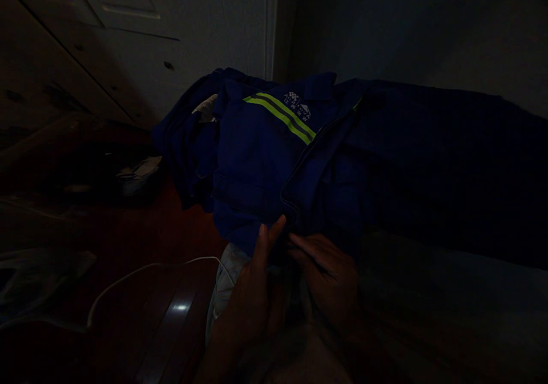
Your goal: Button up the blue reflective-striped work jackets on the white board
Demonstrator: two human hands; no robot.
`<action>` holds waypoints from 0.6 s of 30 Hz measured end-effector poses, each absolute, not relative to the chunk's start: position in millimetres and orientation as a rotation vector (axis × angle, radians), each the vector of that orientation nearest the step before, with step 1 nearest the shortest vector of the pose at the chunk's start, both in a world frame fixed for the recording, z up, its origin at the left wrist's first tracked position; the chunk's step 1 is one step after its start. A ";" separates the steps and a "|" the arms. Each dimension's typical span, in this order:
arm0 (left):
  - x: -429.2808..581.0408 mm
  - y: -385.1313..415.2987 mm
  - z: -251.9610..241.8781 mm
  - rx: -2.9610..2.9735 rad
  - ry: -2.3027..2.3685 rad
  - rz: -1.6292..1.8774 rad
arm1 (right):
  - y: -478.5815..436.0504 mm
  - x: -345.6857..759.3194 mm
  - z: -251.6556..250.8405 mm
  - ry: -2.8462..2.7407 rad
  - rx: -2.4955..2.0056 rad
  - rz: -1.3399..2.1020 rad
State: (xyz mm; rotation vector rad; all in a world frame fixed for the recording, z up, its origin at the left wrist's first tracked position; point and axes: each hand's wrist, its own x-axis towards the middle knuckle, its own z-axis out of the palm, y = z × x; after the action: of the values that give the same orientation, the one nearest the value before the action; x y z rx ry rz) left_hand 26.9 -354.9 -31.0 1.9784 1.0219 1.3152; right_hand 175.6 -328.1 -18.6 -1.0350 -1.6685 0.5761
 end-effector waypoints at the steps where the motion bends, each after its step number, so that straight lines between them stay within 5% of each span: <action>1: 26.8 -354.7 -31.8 1.971 1.017 1.322 | -328.2 175.9 -17.6 -1.693 -1.027 0.563; 18: 29.6 -343.9 -51.9 1.466 1.721 1.571 | -320.7 178.1 -16.1 -1.663 -1.017 0.636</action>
State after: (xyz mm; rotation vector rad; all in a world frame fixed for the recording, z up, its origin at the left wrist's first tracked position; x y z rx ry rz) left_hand 29.6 -343.9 -51.9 1.4662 1.7213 1.5706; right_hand 178.1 -320.7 -16.1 -1.0165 -1.6626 0.6361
